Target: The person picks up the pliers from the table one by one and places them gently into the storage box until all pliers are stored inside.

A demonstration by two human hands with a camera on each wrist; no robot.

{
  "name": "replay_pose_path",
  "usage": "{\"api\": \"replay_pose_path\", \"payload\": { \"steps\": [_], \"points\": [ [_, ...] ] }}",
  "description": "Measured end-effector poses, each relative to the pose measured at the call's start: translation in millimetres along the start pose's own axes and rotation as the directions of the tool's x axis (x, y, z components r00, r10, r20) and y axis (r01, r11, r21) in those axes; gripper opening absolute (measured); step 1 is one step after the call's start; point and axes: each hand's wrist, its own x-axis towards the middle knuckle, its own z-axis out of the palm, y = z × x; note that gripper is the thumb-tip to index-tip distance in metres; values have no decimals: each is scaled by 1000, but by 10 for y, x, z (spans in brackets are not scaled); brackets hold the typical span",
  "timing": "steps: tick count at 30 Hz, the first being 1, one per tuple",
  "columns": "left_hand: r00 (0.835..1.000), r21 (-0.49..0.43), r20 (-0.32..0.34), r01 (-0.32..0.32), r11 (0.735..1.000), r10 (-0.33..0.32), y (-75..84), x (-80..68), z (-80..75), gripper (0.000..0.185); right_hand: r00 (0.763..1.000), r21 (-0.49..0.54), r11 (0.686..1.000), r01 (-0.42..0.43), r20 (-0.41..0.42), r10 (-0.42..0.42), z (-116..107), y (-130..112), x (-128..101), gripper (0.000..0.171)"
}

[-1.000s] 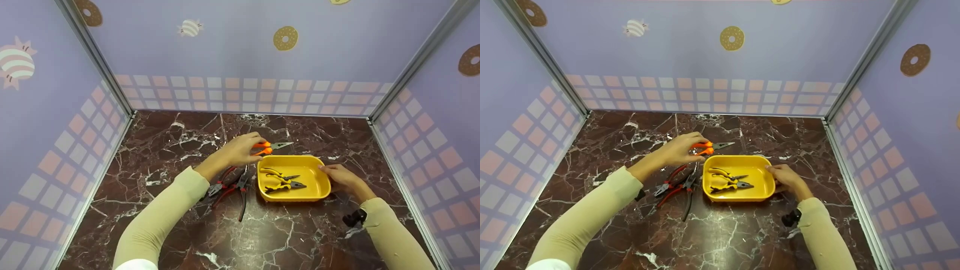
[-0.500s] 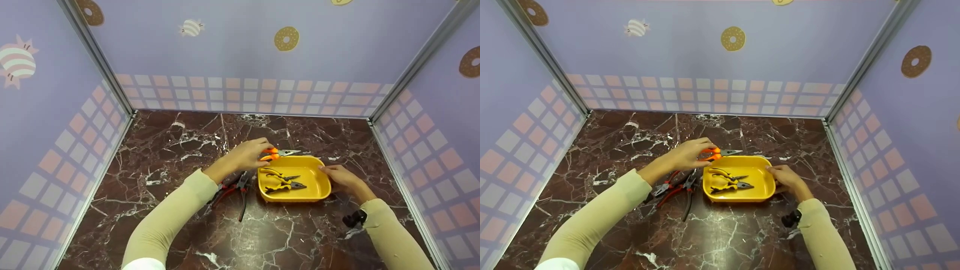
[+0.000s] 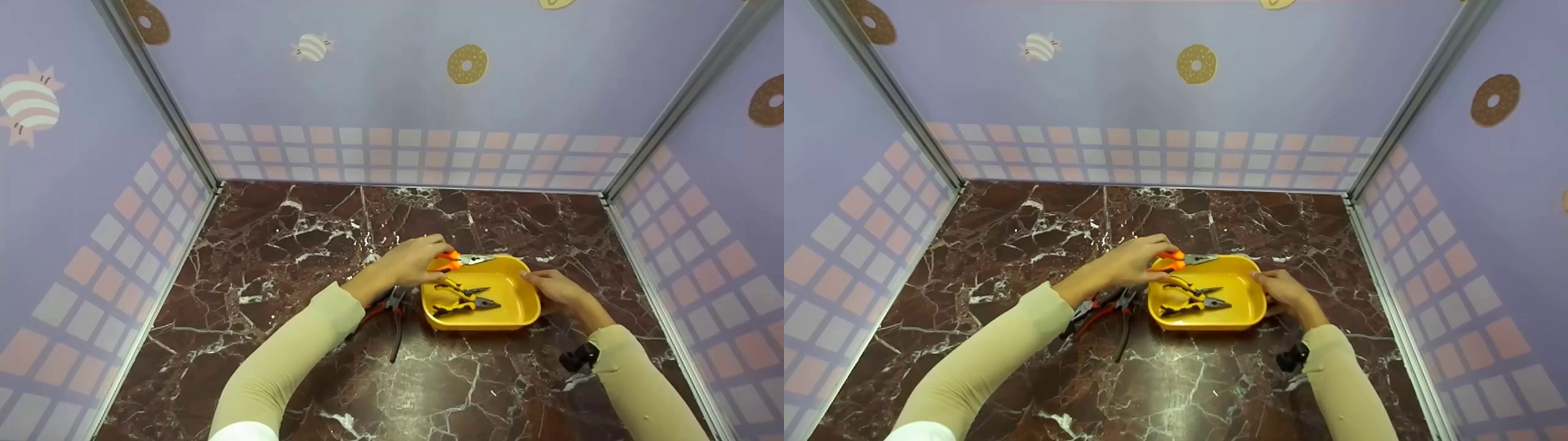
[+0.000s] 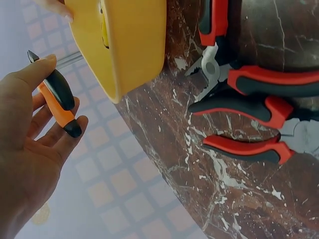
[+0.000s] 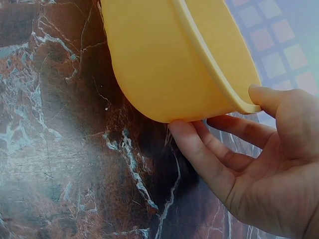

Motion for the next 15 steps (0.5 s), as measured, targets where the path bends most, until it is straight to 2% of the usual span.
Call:
{"api": "replay_pose_path", "payload": {
  "steps": [15],
  "points": [
    [1000,-15,1,2,1000,-2,21,-1,133,55,1000,-21,1000,-5,-15,5,-7,18,22,64]
  ]
}}
